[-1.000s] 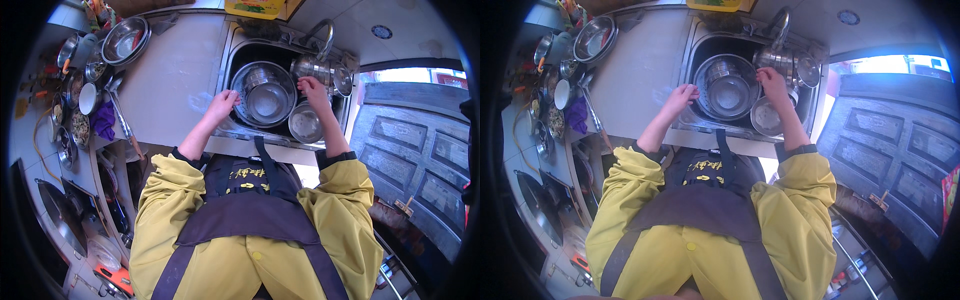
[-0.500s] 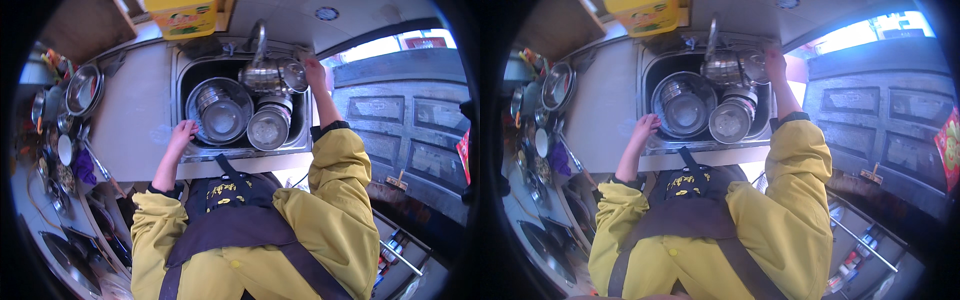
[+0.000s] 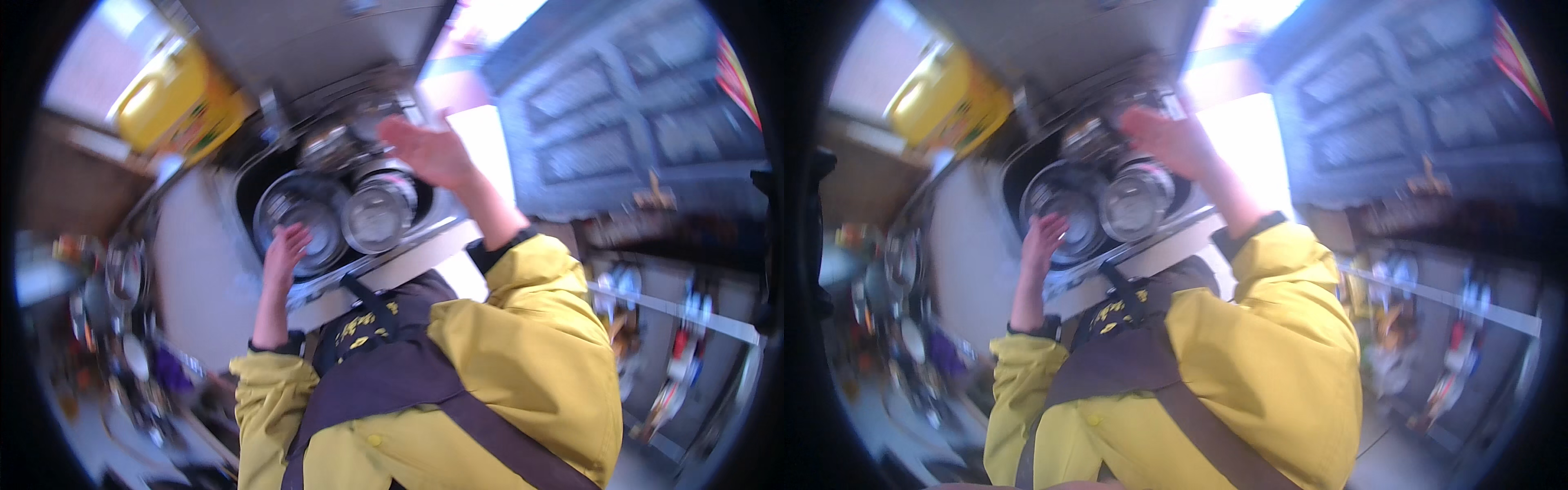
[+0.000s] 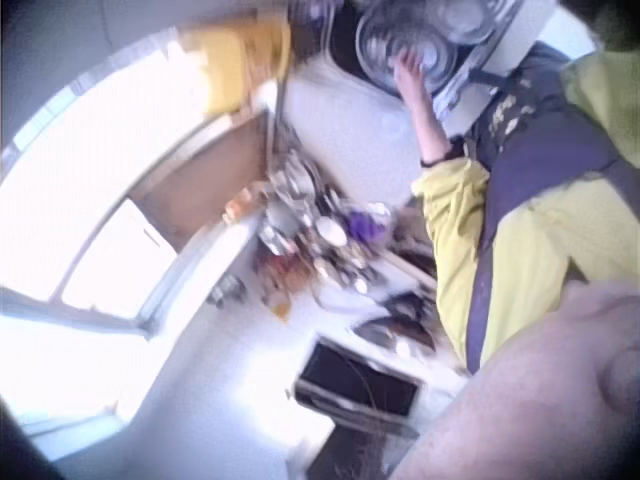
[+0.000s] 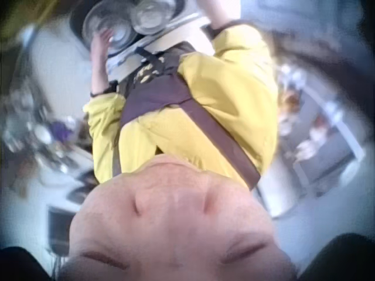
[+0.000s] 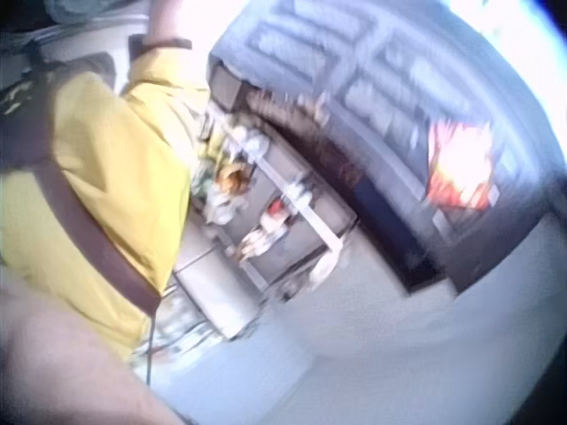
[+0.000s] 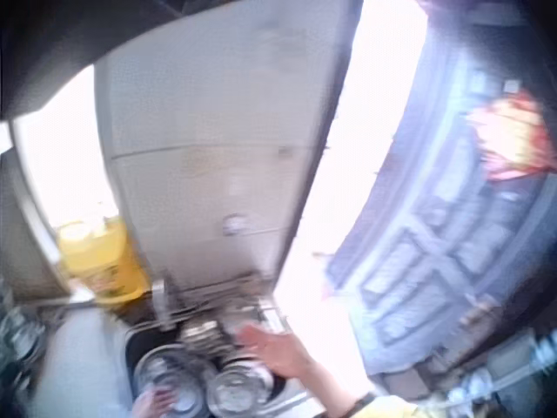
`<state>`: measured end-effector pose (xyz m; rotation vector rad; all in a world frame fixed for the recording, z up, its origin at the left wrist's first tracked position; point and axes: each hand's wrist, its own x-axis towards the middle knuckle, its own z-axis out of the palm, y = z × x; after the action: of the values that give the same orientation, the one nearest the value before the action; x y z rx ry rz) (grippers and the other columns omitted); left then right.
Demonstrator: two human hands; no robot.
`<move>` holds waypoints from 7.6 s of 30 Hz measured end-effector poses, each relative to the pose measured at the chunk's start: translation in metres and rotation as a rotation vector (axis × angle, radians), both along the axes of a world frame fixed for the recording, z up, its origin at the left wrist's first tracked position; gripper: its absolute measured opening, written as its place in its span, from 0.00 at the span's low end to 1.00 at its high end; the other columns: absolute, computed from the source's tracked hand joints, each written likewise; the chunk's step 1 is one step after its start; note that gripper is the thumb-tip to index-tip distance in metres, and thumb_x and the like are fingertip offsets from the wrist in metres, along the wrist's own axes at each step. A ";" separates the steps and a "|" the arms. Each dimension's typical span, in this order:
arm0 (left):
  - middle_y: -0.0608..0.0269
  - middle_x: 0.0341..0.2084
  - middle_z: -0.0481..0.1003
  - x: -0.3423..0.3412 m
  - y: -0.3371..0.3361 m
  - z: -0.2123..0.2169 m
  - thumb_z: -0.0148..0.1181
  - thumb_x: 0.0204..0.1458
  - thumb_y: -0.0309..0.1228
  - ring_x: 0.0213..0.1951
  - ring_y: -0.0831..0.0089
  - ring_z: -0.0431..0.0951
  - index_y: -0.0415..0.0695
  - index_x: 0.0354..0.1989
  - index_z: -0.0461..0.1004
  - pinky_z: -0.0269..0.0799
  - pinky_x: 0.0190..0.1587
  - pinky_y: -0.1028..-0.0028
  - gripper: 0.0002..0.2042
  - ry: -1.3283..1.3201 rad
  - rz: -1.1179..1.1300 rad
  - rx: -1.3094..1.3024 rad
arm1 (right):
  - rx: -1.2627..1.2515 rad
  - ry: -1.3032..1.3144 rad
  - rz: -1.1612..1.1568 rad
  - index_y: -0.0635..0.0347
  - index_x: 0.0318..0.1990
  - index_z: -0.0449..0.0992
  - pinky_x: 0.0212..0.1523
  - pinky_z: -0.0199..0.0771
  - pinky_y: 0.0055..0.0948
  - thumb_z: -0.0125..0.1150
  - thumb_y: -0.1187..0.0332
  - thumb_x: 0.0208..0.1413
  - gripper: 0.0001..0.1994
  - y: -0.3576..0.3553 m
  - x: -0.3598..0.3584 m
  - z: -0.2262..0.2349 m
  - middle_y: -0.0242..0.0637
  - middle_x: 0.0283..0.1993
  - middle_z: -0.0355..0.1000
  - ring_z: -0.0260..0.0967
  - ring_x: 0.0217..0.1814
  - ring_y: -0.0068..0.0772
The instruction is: The person washes multiple metal bowls and a white ceramic bowl in a kitchen sink using running water and a pink cloth. They scrub and rinse each item, then wipe the countertop and their hands before continuing to wash additional bowls.
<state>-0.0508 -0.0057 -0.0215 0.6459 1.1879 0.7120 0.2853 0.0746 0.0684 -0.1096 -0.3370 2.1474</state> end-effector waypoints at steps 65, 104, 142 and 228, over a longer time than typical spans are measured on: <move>0.57 0.43 0.72 0.482 -0.120 0.064 0.46 0.56 0.42 0.44 0.71 0.73 0.40 0.49 0.65 0.66 0.44 0.72 0.19 0.407 -0.850 0.056 | -0.703 -2.073 -1.317 0.71 0.46 0.69 0.46 0.66 0.30 0.50 0.73 0.43 0.19 -0.302 0.751 -0.024 0.47 0.44 0.69 0.67 0.47 0.37; 0.58 0.40 0.70 0.336 -0.097 0.100 0.53 0.52 0.33 0.42 0.74 0.70 0.38 0.49 0.63 0.64 0.48 0.74 0.18 0.052 -0.306 0.600 | 0.287 -1.350 -0.509 0.65 0.40 0.68 0.35 0.65 0.18 0.43 0.76 0.56 0.07 -0.203 0.176 0.034 0.31 0.34 0.67 0.63 0.35 0.17; 0.62 0.43 0.71 0.009 -0.065 0.022 0.50 0.54 0.31 0.43 0.75 0.72 0.38 0.52 0.64 0.68 0.47 0.74 0.18 -0.185 0.613 0.077 | 0.446 -1.067 0.625 0.61 0.54 0.61 0.48 0.64 0.25 0.53 0.60 0.54 0.23 -0.012 -0.154 -0.036 0.37 0.47 0.66 0.64 0.47 0.25; 0.56 0.47 0.67 -0.267 -0.135 -0.058 0.52 0.50 0.22 0.49 0.68 0.68 0.36 0.54 0.58 0.64 0.53 0.70 0.21 -0.120 1.237 0.016 | 1.895 -1.699 -0.120 0.51 0.48 0.70 0.56 0.54 0.39 0.51 0.65 0.48 0.17 0.139 -0.606 -0.203 0.39 0.51 0.65 0.59 0.55 0.39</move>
<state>-0.3177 -0.1404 -0.0795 -0.2161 1.4079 1.7501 -0.3205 0.2132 -0.1348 -0.7205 -2.7932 0.3176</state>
